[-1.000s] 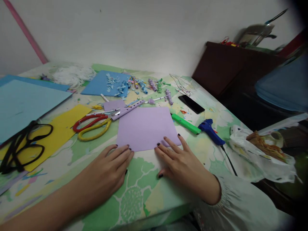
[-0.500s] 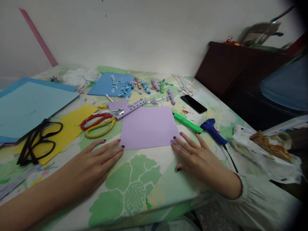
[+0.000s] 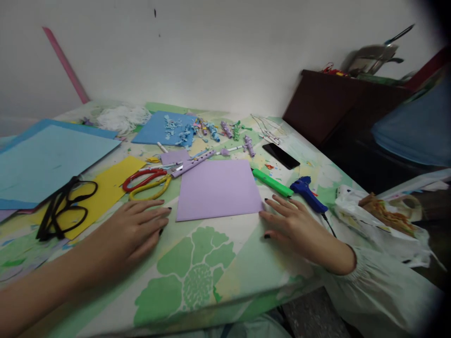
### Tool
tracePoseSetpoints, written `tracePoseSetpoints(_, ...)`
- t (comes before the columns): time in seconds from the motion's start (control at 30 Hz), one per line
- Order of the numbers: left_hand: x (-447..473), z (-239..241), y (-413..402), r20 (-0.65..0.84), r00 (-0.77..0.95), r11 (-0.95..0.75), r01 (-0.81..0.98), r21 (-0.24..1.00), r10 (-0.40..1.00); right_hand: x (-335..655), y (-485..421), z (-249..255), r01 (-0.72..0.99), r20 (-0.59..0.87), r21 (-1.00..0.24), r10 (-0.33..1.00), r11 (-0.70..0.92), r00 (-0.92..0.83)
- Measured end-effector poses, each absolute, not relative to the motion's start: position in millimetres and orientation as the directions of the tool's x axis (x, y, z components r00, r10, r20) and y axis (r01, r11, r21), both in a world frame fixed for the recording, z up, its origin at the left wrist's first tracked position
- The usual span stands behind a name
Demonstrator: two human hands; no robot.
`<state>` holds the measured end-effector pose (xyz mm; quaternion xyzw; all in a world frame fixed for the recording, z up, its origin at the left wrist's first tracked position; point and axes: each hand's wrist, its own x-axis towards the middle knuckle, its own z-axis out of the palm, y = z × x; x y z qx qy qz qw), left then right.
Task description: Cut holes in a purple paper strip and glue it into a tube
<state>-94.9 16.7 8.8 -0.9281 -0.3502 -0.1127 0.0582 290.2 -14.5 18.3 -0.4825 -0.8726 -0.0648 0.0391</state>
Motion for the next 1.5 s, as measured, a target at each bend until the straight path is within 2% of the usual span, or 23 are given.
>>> tracePoseSetpoints(0.07,-80.7,14.6,22.5,0.218,0.605,-0.637,0.760,0.130,0.766,273.5,-6.3,29.1,0.861,0.141,-0.094,0.863,0.499,-0.485)
tracePoseSetpoints(0.1,-71.3,17.3,26.6,0.177,0.511,-0.539,0.817,0.202,0.841,261.4,-0.7,34.1,0.869,0.139,-0.219,0.896,0.444,-0.423)
tracePoseSetpoints(0.17,-50.2,22.0,36.9,-0.016,0.360,-0.332,0.876,0.349,0.933,232.3,13.0,40.2,0.820,-0.015,-0.514,0.953,0.252,-0.302)
tracePoseSetpoints(0.2,-39.7,23.5,42.8,-0.156,0.326,-0.231,0.869,0.437,0.932,216.9,20.7,40.5,0.799,-0.060,-0.559,0.950,0.221,-0.305)
tracePoseSetpoints(0.37,-7.1,24.0,67.7,-0.444,0.356,-0.051,0.823,0.565,0.823,162.7,52.6,22.2,0.705,-0.297,-0.704,0.867,0.084,-0.401)
tracePoseSetpoints(0.5,-7.3,20.4,73.5,-0.560,0.387,0.077,0.771,0.632,0.732,159.5,59.0,11.2,0.652,-0.355,-0.758,0.835,0.006,-0.420)
tracePoseSetpoints(0.63,-10.9,17.1,73.0,-0.593,0.393,0.140,0.741,0.657,0.703,166.8,58.9,10.4,0.633,-0.387,-0.773,0.826,-0.048,-0.410)
tracePoseSetpoints(1.17,3.2,24.6,73.9,-0.704,0.265,0.244,0.810,0.534,0.659,176.7,62.9,3.2,0.565,-0.410,-0.813,0.828,-0.141,-0.383)
tracePoseSetpoints(1.5,-5.0,20.5,75.3,-0.723,0.283,0.281,0.785,0.552,0.630,191.4,61.2,4.9,0.619,-0.456,-0.764,0.831,-0.181,-0.320)
